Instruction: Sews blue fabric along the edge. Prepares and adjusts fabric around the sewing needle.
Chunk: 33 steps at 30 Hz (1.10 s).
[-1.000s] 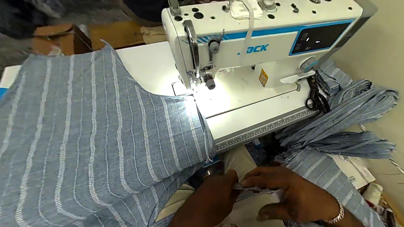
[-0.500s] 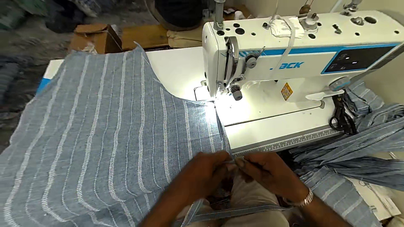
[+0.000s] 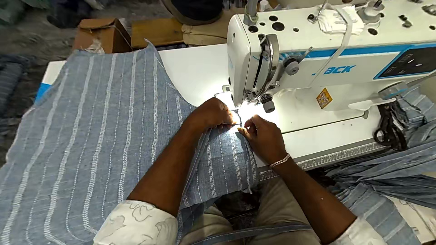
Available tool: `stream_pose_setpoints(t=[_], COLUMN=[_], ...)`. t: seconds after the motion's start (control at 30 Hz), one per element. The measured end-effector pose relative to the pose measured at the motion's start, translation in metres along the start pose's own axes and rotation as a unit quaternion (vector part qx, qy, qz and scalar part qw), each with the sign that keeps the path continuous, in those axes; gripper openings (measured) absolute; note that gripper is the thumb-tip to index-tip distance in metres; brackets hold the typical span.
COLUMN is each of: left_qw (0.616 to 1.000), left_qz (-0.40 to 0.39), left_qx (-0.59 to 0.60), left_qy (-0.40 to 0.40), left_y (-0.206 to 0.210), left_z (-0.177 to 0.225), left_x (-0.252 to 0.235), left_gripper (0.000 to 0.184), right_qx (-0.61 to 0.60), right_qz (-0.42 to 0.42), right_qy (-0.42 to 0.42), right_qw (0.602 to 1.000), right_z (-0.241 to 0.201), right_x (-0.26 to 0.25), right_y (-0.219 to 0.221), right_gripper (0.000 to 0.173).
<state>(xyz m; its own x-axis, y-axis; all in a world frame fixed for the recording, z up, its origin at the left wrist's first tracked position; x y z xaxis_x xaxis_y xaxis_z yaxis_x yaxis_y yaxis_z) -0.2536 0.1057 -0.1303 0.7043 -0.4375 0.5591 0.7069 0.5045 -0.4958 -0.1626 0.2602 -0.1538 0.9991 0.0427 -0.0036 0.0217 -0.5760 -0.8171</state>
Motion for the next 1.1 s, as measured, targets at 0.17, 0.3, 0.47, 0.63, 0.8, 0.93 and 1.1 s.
stream_pose_setpoints(t=[0.17, 0.3, 0.47, 0.63, 0.8, 0.93, 1.1], left_qw=[1.000, 1.000, 0.997, 0.973, 0.920, 0.895, 0.901], left_qz=[0.001, 0.004, 0.003, 0.062, 0.248, 0.314, 0.248], left_qx=[-0.010, -0.014, -0.025, -0.202, -0.298, -0.306, -0.355], left_qy=[-0.012, -0.025, -0.067, -0.092, -0.046, 0.081, 0.043], left_y=[-0.003, -0.003, -0.009, -0.014, 0.015, 0.057, 0.081], left_z=[0.009, 0.008, 0.015, 0.019, 0.019, 0.009, -0.006], left_x=[-0.010, -0.015, -0.020, -0.021, 0.027, 0.047, 0.039], left_gripper=[0.014, 0.018, 0.016, 0.031, 0.045, 0.040, 0.059], right_qx=[-0.001, 0.043, 0.090, 0.129, 0.092, 0.081, 0.030], right_qz=[0.024, 0.022, -0.021, -0.048, -0.063, -0.033, -0.122], right_qy=[-0.008, -0.016, -0.011, -0.006, 0.003, -0.026, -0.138], right_qw=[1.000, 0.999, 0.996, 0.990, 0.994, 0.996, 0.982], right_z=[0.001, -0.001, -0.005, -0.012, -0.015, -0.018, -0.004], right_x=[0.001, 0.000, -0.011, -0.012, 0.003, 0.039, 0.075], right_y=[0.003, 0.004, 0.005, 0.004, -0.004, -0.002, -0.016], right_gripper=[0.029, 0.033, 0.032, 0.032, 0.041, 0.027, 0.020])
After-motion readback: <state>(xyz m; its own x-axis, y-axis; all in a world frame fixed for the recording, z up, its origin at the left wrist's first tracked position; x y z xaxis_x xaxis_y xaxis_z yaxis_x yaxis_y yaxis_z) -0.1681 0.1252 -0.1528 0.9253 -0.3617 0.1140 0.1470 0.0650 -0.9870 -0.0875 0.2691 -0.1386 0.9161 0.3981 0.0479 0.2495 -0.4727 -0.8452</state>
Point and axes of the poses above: each hand's wrist, its own x-axis away from the middle knuckle, its own y-axis out of the palm, z = x × y, the point moved 5 cm from there along -x, towards the middle knuckle, and after that the axes turned 8 degrees about -z, right-handed, at the moved point
